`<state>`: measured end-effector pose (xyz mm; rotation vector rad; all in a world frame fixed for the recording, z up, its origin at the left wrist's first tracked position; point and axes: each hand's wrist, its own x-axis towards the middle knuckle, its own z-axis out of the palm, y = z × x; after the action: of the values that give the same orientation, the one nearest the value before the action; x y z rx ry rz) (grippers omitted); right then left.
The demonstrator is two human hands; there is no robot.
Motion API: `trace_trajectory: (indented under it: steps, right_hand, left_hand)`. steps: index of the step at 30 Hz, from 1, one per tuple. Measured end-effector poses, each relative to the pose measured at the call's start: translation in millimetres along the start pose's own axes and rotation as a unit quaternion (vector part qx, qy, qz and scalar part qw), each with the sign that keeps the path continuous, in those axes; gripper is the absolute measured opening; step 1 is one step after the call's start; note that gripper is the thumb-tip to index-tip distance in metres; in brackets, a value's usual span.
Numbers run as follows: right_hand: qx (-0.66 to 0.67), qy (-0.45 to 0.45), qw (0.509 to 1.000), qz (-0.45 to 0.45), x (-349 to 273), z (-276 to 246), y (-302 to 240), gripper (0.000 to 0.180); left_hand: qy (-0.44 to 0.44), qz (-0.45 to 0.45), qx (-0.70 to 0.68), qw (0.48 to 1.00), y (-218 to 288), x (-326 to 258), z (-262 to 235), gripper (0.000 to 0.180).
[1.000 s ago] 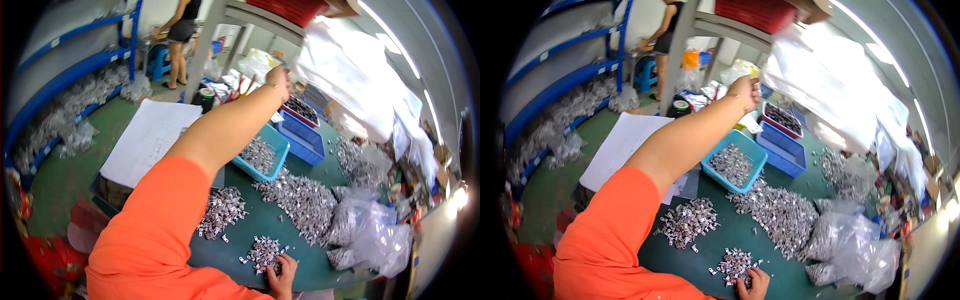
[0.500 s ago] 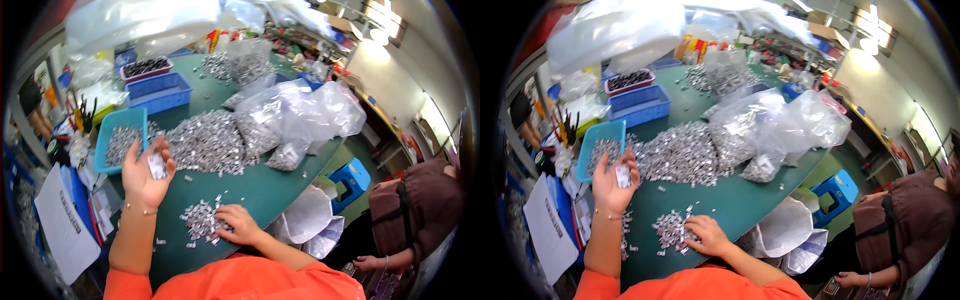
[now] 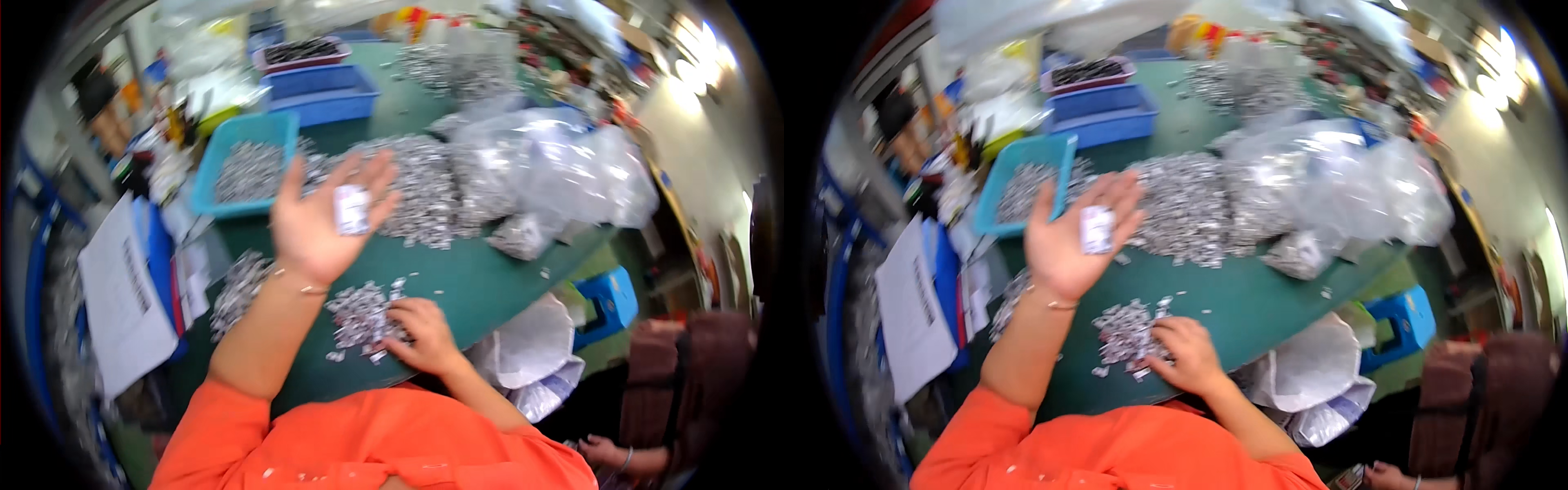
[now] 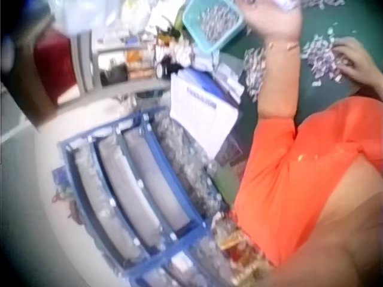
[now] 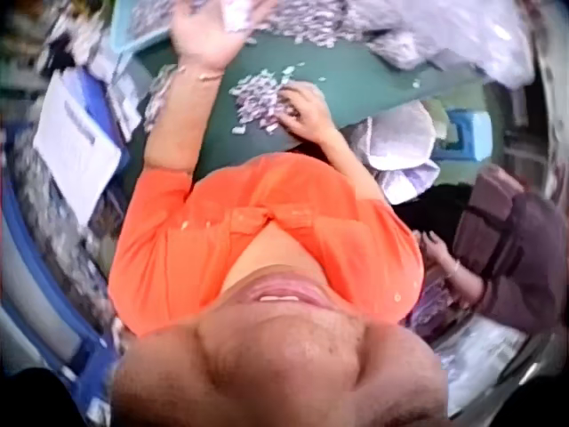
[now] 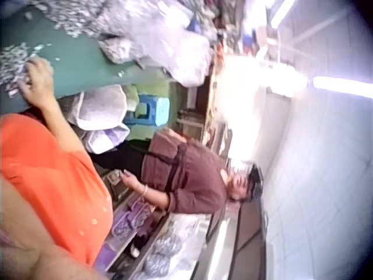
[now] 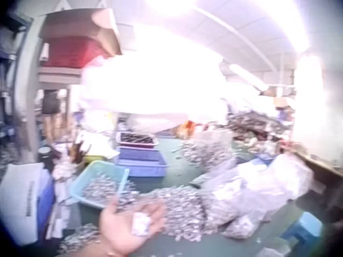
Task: The person sits at a green workbench and sorts small silver metal parts by hand. They pick up individual pieces from a large pile, inspect them, and place them into a separate pile or a blue bin. The person occasionally interacts with a coworker and handles a plastic bag containing more parts.
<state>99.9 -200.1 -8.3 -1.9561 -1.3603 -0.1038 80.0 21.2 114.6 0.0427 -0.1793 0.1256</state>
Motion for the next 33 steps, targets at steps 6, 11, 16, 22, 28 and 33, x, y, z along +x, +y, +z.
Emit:
trace_trajectory:
  steps: [6, 11, 16, 22, 28, 33]
  right_hand:
    - [-0.01, -0.004, 1.0, 0.02, 2, 2, -5, 0.036]
    - [-0.012, -0.008, 1.0, 0.016, 3, 2, -4, 0.036]
    - [-0.014, -0.008, 1.0, 0.017, 4, 1, -5, 0.037]
    - [-0.011, -0.014, 0.999, 0.031, 5, 0, -6, 0.037]
    - [-0.013, -0.01, 0.999, 0.027, 3, -1, -3, 0.037]
    - [-0.003, -0.013, 0.999, 0.034, 3, -1, -2, 0.038]
  left_hand:
    - [-0.016, 0.009, 0.012, 1.0, 4, -5, -1, 0.067]
    - [-0.024, 0.001, 0.006, 1.0, 4, -7, -7, 0.062]
    - [-0.039, -0.002, 0.027, 0.999, 5, -12, -16, 0.061]
    - [0.0, 0.052, 0.189, 0.981, 10, -21, -28, 0.055]
    - [0.03, 0.043, 0.238, 0.97, 19, -21, -29, 0.021]
    - [0.018, 0.035, 0.299, 0.953, 22, -26, -29, 0.018]
